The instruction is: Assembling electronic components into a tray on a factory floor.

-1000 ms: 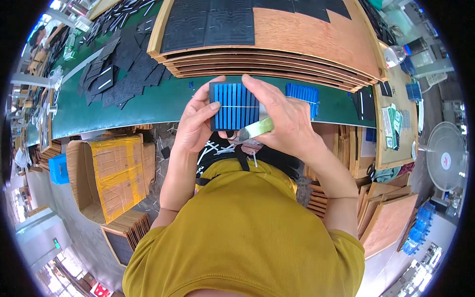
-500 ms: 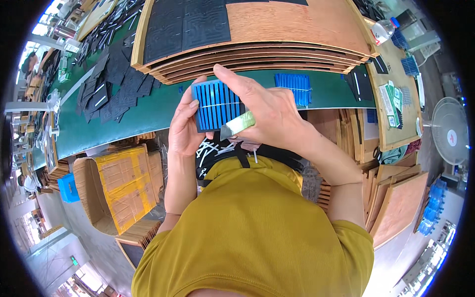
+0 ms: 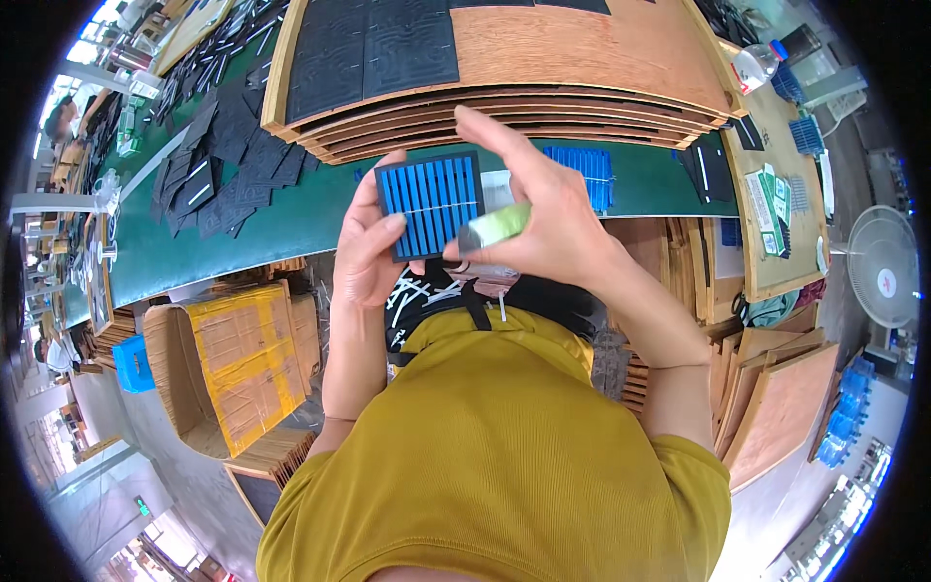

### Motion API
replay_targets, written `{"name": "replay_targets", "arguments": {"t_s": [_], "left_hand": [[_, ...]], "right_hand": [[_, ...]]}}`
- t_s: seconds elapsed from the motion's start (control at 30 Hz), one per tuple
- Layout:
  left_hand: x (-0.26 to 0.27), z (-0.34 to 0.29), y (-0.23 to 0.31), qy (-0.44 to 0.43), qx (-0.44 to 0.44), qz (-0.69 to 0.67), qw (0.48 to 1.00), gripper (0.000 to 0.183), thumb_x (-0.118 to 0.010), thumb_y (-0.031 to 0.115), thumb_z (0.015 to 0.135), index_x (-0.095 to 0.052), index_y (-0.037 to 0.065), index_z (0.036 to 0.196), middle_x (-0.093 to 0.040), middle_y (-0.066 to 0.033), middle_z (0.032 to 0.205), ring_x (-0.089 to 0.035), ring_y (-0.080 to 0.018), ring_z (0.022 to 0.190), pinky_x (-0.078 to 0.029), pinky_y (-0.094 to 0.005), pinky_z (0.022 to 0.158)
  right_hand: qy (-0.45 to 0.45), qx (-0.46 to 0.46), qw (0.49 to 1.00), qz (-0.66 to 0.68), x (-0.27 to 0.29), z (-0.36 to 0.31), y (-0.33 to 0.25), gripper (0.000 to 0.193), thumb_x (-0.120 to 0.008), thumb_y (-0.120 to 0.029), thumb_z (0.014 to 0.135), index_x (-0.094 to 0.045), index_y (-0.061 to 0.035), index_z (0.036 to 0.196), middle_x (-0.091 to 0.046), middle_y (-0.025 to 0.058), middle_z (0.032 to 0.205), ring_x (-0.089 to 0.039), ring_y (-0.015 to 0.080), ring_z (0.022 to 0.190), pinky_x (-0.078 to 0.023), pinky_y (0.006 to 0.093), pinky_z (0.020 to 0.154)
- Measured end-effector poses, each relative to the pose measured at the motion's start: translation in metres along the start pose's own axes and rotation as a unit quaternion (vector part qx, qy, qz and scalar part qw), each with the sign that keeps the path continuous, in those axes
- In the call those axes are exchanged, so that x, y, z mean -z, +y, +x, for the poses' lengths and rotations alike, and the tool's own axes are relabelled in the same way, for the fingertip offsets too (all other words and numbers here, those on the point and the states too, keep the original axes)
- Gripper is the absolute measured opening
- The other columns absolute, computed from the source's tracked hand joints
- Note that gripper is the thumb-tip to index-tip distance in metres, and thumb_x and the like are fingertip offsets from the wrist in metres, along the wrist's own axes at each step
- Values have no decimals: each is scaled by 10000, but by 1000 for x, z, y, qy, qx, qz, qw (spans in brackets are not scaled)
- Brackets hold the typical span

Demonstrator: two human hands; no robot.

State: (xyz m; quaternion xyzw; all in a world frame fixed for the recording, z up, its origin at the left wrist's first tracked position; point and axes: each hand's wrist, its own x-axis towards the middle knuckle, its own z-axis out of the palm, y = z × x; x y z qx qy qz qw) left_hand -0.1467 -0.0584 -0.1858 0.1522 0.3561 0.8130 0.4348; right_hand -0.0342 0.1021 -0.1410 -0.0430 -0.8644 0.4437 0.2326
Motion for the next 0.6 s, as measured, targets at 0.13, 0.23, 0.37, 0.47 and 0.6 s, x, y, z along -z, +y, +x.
{"name": "replay_targets", "arguments": {"t_s": [0.13,0.23,0.37,0.47,0.6], "left_hand": [[-9,0,-1,13,16,42,999,648,-677,-30,711,-399,32,1293,-543,-74,1126,-536,-145,1019,-425,-299,909],[-11,-1,-3,8,7,72,997,638,-664,-44,720,-398,36,1294,-549,-73,1116,-539,-134,1003,-429,-293,899],[-12,-1,-2,20,25,79,996,620,-633,-73,728,-401,43,1292,-554,-70,1103,-548,-117,970,-471,-262,831],[-9,0,-6,16,4,70,997,619,-637,-67,731,-403,52,1291,-555,-70,1100,-550,-111,953,-505,-232,754],[-15,1,-7,4,21,66,998,622,-643,-57,735,-398,59,1295,-556,-72,1104,-552,-117,950,-525,-217,699]], "right_hand": [[-6,-110,993,32,-1,8,2,904,-818,-125,568,-373,-106,1355,-569,99,1201,-469,14,664,-383,173,524],[-1,-105,994,4,-4,10,8,854,-806,-121,590,-394,-114,1338,-589,108,1144,-533,53,710,-442,202,584],[3,-105,993,-57,-7,9,14,848,-814,-158,582,-412,-141,1328,-601,110,1105,-586,107,771,-468,241,636],[8,-108,993,-51,-7,9,17,846,-816,-208,581,-417,-156,1325,-609,106,1092,-596,138,796,-472,260,676],[21,-85,982,-166,-8,15,6,834,-801,-292,599,-413,-138,1322,-596,100,1138,-608,295,974,-478,339,812]]}}
